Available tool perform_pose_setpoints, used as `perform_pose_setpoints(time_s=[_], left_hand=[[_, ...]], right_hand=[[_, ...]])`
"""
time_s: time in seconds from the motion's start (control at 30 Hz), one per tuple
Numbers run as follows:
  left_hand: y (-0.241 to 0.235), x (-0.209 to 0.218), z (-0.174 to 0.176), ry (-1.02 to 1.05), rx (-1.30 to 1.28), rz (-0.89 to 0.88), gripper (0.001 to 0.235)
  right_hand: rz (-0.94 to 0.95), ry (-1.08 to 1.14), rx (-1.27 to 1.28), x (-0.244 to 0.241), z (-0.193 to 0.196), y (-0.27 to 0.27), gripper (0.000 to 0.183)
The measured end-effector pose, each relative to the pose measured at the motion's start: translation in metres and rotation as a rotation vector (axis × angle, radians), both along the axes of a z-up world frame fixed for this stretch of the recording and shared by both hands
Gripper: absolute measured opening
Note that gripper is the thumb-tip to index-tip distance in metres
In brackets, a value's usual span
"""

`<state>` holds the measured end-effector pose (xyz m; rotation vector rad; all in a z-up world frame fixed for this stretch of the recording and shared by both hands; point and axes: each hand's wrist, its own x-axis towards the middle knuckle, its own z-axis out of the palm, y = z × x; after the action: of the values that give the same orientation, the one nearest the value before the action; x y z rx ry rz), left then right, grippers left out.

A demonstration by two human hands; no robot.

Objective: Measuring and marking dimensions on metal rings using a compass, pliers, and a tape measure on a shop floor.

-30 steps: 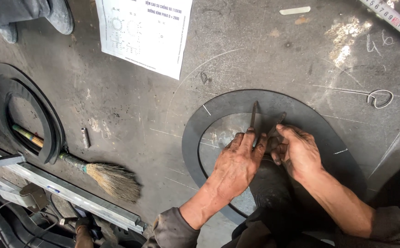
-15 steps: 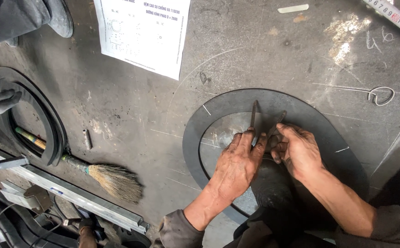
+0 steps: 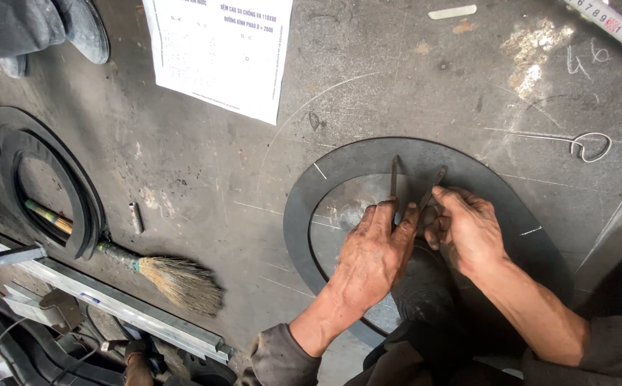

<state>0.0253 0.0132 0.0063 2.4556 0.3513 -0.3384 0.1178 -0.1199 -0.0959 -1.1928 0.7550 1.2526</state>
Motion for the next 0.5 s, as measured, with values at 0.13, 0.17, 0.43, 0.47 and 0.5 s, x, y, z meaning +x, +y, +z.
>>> perform_pose_setpoints(time_s=[0.13,0.17,0.43,0.47,0.5], left_hand=[[-0.002,-0.002,-0.003,-0.004,0.012,-0.012,0.046],[-0.002,-0.001,-0.002,-0.003,0.011,-0.013,0.046],[-0.003,0.002,-0.001,0.01,0.039,-0.021,0.047],[-0.004,0.001,-0.001,0.009,0.038,-0.024,0.047],[-0.005,0.001,0.0,0.006,0.049,-0.034,0.047]], right_hand=[[0.017,0.006,-0.006,0.0,-0.003,-0.002,0.021],[0.016,0.006,-0.006,-0.001,-0.003,-0.002,0.021],[0.031,0.032,0.009,0.001,-0.005,-0.003,0.023],[0.029,0.031,0.007,0.008,-0.001,-0.004,0.023],[0.142,0.001,-0.085,0.014,0.002,-0.006,0.023]])
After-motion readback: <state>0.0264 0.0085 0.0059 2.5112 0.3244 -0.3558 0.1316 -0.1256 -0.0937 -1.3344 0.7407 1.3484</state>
